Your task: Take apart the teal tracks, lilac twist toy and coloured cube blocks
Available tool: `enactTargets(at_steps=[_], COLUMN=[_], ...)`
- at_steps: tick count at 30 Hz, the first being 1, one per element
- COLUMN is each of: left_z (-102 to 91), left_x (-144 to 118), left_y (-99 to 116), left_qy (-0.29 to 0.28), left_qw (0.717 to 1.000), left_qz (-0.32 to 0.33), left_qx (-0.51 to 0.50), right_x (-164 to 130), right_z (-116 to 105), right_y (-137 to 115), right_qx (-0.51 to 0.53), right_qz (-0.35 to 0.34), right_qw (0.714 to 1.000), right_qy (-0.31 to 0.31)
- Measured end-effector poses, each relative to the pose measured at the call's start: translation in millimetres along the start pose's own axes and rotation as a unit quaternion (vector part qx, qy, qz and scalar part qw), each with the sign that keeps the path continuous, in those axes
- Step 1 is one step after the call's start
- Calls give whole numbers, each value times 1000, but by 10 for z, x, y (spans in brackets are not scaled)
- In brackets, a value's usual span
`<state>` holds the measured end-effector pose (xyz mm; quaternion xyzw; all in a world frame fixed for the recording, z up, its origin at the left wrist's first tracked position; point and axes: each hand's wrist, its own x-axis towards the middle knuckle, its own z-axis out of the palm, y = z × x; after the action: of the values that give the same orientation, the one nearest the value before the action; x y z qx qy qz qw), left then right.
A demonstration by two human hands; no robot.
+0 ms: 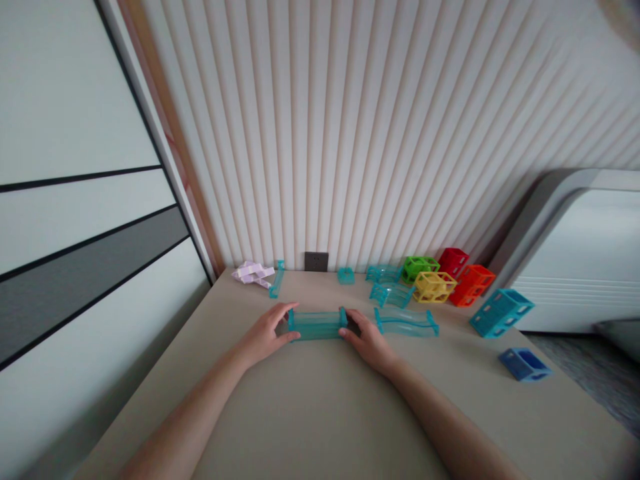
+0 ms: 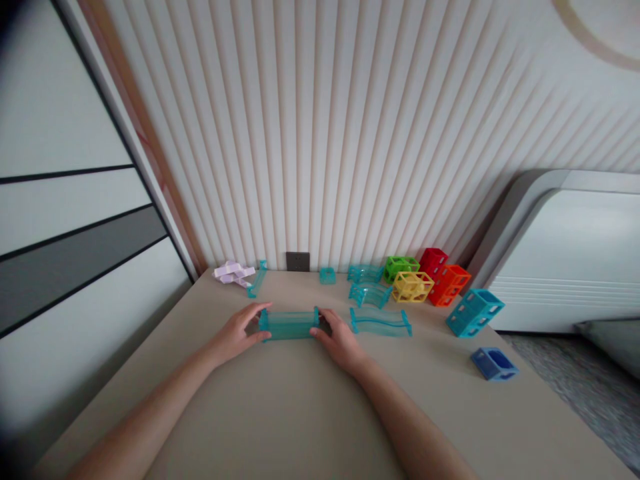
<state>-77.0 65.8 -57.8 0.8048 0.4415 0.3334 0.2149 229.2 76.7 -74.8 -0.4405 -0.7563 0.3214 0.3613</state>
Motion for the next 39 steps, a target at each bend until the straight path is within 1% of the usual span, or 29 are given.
enactTargets(at_steps=[5, 8, 14, 21, 28, 34, 39], left_z=[34, 44, 7, -19, -5, -14, -9], left_x=[-11, -21, -10, 13, 11, 16, 7], left_y=[-59, -94, -65, -16, -29, -12, -32], left_qy=[3, -13, -31, -40, -30, -38, -31], left_qw=[1000, 998, 997, 996, 997, 996, 997], left_qz=[-26, -56, -76, -81, -75, -81, -78], left_qx=[-7, -10, -11, -13, 4, -1, 4], right_x=[-1, -7, -10, 1, 1, -19, -18], right_z=[1, -5, -17, -21, -9, -15, -23], right_y=[12, -2, -11, 2, 12, 13, -16], right_qx=[3, 16, 22, 13, 4, 35, 36], right_qz=[2, 5, 8, 12, 10, 10, 16], right_qw=[1000, 1000, 1000, 1000, 1000, 999, 999], right_qy=[2, 0, 0, 1, 9, 1, 0])
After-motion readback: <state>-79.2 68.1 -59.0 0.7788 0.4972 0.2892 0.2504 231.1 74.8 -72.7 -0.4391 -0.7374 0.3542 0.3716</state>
